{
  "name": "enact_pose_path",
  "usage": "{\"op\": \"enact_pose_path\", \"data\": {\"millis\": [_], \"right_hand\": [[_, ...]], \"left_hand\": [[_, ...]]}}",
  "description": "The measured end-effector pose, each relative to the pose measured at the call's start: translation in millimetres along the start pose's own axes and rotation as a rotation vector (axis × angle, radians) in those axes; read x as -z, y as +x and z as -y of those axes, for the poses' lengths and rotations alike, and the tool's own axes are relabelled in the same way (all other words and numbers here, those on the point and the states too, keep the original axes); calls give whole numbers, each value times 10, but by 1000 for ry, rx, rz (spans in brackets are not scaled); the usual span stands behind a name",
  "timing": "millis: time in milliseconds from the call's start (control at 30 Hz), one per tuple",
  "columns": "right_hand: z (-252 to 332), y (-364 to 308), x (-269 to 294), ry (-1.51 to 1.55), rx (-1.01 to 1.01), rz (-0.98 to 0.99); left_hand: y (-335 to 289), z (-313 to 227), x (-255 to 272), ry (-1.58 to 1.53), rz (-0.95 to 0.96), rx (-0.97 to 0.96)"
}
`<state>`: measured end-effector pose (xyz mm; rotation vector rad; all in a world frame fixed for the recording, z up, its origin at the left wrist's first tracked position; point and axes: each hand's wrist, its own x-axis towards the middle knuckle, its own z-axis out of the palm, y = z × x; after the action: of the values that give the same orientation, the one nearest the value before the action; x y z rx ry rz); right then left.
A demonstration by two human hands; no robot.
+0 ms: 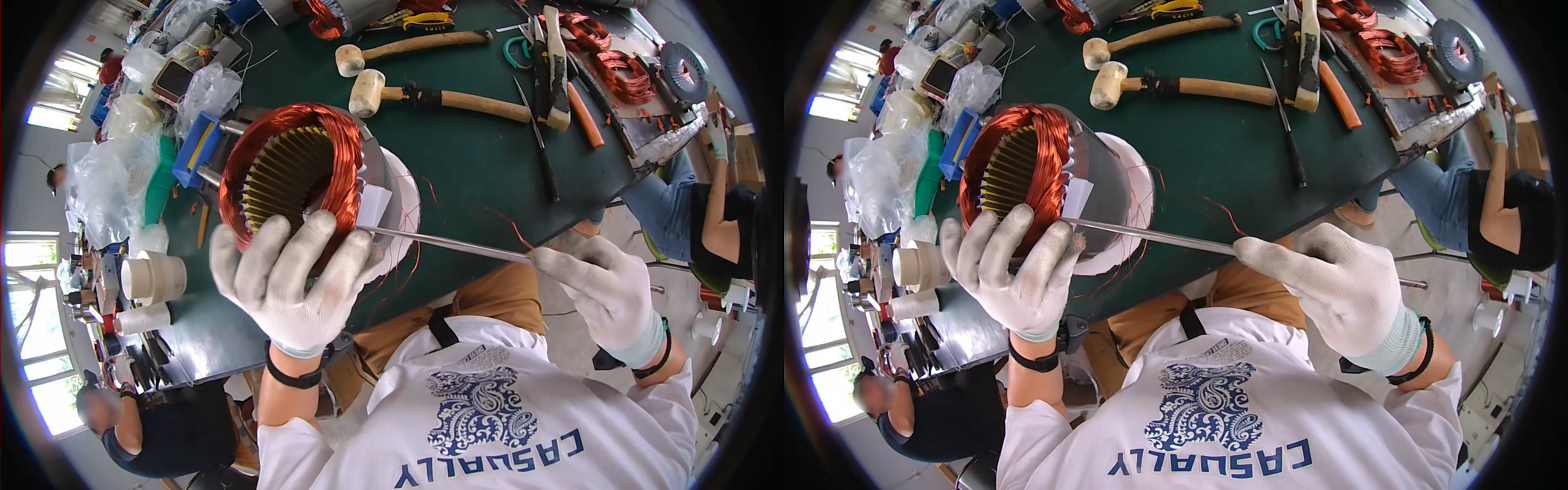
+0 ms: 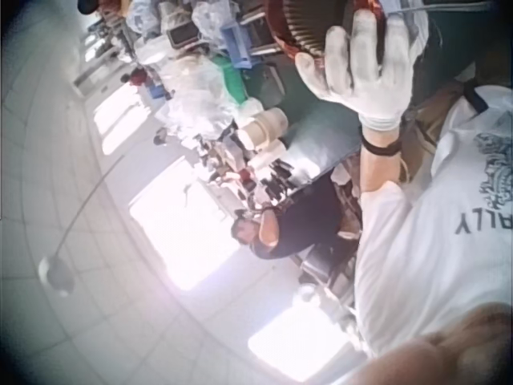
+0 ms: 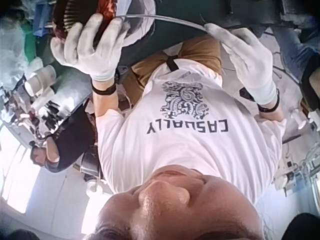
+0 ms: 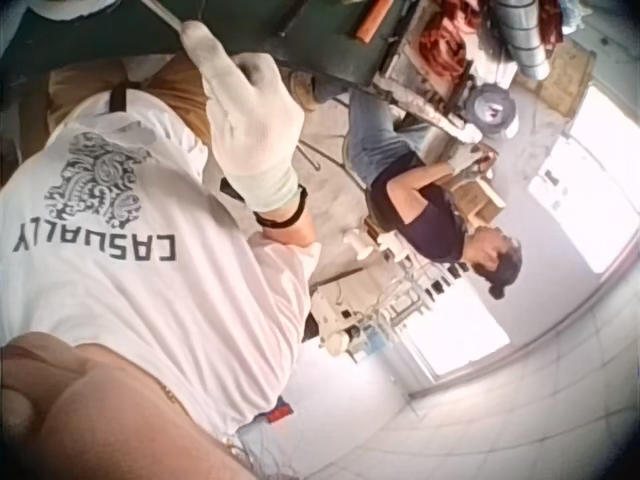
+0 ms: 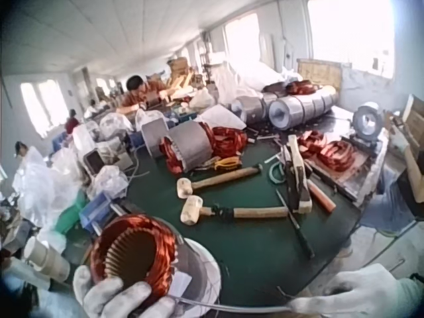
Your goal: Manually assemble and adjust copper wire coils using a mallet and alignment tools at a fabrication workbench.
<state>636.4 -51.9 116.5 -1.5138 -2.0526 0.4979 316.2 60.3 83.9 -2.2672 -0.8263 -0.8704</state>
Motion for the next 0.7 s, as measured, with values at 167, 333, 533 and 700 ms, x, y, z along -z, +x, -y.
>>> {"op": "enact_pose_path", "data": {"millis": [167, 333, 533, 700], "right_hand": [[176, 152, 139, -204, 55, 40], [464, 330, 255, -376, 62, 144], [-22, 286, 201, 3, -26, 153], [314, 742, 275, 250, -313, 262]], "left_hand": [[28, 59, -9, -181, 57, 57], [41, 8, -125, -105, -26, 60], [118, -209, -233, -169, -53, 79], [189, -95, -255, -130, -82, 147]]}}
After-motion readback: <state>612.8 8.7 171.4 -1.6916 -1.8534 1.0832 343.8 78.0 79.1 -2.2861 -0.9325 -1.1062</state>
